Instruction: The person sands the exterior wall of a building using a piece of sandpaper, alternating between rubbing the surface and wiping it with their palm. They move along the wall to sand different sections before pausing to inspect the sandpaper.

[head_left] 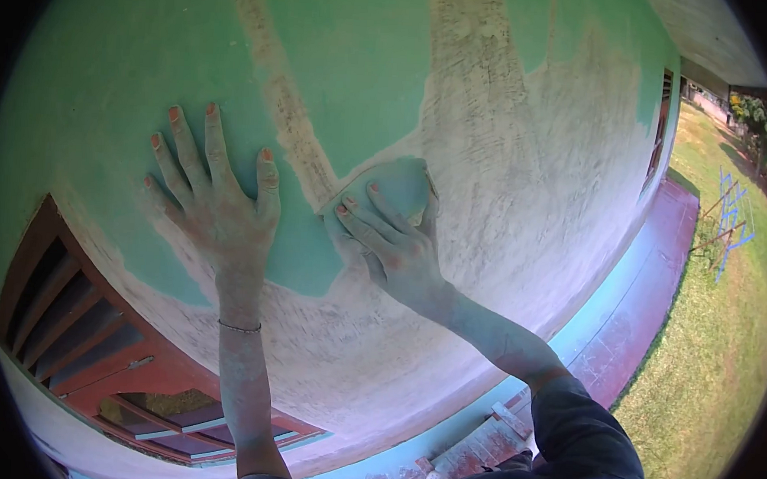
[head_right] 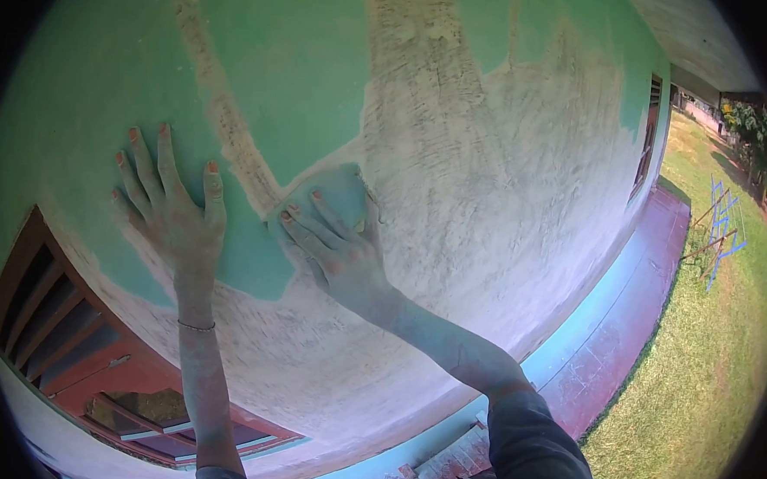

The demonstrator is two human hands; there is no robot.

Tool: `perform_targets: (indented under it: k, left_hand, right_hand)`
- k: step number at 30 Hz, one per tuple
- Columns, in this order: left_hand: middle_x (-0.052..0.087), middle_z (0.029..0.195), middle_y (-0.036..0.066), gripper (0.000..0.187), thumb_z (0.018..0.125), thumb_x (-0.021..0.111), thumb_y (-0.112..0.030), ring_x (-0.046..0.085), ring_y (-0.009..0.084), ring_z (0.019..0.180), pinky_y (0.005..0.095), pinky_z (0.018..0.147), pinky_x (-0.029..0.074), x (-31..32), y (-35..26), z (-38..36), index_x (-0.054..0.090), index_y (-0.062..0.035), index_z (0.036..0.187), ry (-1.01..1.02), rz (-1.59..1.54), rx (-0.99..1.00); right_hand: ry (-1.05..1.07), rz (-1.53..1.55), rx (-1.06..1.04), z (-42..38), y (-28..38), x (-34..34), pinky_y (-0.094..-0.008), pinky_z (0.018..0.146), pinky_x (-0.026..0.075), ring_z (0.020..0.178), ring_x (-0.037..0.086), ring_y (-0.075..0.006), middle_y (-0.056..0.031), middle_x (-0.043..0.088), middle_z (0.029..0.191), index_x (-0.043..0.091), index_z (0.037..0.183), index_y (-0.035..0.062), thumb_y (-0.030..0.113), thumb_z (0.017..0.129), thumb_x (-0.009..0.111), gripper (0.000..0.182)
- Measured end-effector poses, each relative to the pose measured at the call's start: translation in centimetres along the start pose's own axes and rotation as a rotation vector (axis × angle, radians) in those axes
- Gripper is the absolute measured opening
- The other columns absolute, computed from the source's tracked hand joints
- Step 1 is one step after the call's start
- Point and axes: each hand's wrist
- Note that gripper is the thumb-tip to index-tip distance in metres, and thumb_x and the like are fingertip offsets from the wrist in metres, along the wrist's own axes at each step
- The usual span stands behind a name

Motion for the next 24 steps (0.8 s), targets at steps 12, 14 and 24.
perform_targets:
  k: [12, 14, 24]
  left_hand:
    - [0.031, 0.169, 0.012, 0.067, 0.103, 0.044, -0.059, 0.028, 0.0393, 0.154, 0.0655, 0.122, 0.018, 0.0, 0.0, 0.0, 0.043, -0.0227, 0.159, -0.013, -0.018, 0.019]
    - [0.03, 0.169, 0.012, 0.067, 0.103, 0.044, -0.059, 0.027, 0.0394, 0.154, 0.0655, 0.122, 0.018, -0.4, 0.1, 0.0, 0.043, -0.0225, 0.159, 0.007, 0.008, 0.009]
    - [0.031, 0.169, 0.012, 0.066, 0.102, 0.047, -0.057, 0.027, 0.0392, 0.155, 0.0656, 0.122, 0.017, -0.4, -0.2, 0.1, 0.044, -0.0223, 0.158, 0.003, -0.019, 0.008]
  right_hand:
    - [-0.107, -0.146, 0.234, 1.7, -3.1, -2.1, -0.0752, 0.117, 0.001, 0.144, 0.048, -0.0356, -0.008, 0.061, 0.147, 0.063, 0.143, 0.0099, 0.019, 0.103, 0.057, 0.041]
    - [-0.186, -0.235, 0.369, 2.7, -4.5, -2.8, -0.0744, 0.118, 0.0, 0.145, 0.046, -0.038, -0.0081, 0.06, 0.149, 0.06, 0.145, 0.0092, 0.019, 0.102, 0.058, 0.044]
    - [-0.203, -0.235, 0.405, 2.5, -4.6, -2.8, -0.082, 0.115, -0.001, 0.147, 0.044, -0.0369, 0.0005, 0.058, 0.151, 0.061, 0.145, 0.019, 0.016, 0.096, 0.065, 0.049]
Point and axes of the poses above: each hand's wrist, its own z-axis towards the middle knuckle, its own x-axis out of the palm, y = z × x
